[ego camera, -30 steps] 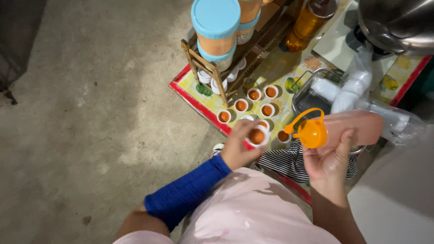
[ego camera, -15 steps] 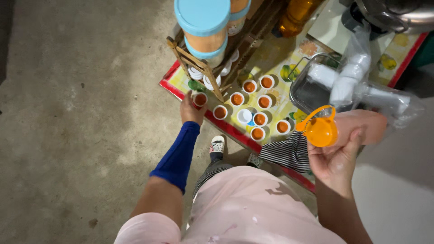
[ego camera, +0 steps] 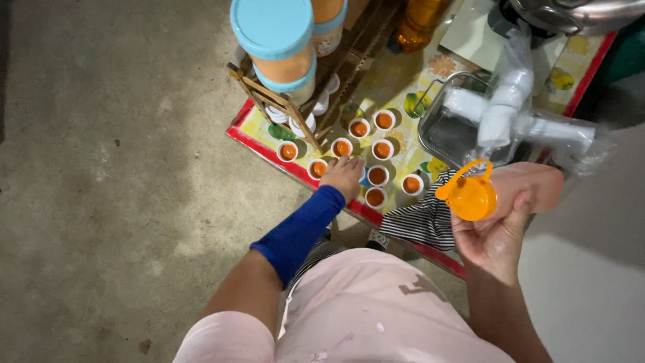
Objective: The person pours an orange liquid from a squeeze bottle into multiple small white cups arranged on a tray. They then place white lids on the filled cups and set the bottle aside.
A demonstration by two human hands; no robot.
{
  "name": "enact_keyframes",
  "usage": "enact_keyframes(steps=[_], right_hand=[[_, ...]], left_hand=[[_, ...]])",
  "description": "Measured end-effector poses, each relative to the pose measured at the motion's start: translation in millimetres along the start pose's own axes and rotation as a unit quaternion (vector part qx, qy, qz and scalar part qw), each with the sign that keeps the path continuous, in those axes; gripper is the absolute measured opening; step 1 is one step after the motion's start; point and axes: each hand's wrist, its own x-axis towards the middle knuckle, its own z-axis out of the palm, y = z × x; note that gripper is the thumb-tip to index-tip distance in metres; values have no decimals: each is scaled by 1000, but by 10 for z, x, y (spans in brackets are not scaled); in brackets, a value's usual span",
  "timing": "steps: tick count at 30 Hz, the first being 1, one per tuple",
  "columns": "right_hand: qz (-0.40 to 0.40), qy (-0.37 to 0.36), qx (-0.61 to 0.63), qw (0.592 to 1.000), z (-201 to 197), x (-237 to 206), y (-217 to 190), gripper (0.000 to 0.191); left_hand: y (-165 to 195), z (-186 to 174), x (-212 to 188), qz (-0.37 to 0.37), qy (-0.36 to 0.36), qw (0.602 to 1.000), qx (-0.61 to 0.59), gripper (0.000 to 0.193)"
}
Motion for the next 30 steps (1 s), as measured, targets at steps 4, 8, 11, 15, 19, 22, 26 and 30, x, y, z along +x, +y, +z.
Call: enact_keyframes(steps=[4, 8, 11, 15, 19, 22, 26, 30], right_hand=[[-14, -40, -4, 999, -49, -28, -51, 84], [-7, 8, -2, 1000, -104, -28, -90, 89], [1, -4, 14, 1000, -144, -8, -96, 88], [5, 16, 17, 1000, -206, 14, -80, 86], [30, 11, 27, 999, -252, 52, -90, 83], [33, -22, 23, 999, -271, 76, -94, 81], [34, -28, 28, 999, -288, 108, -87, 81], [33, -32, 21, 999, -313, 114, -91, 80]], left_hand=[[-22, 92, 75, 1, -7, 1000, 5, 53], [-30, 129, 34, -20, -14, 996, -82, 59], [-46, 119, -19, -37, -17, 988, -151, 63], [-25, 137, -116, -45, -24, 989, -139, 54], [4, 178, -190, -63, -20, 986, -155, 58], [4, 220, -178, -59, 8, 984, -165, 49], [-15, 293, -161, -56, 49, 979, -188, 43], [-19, 346, -161, -52, 76, 968, -234, 45]])
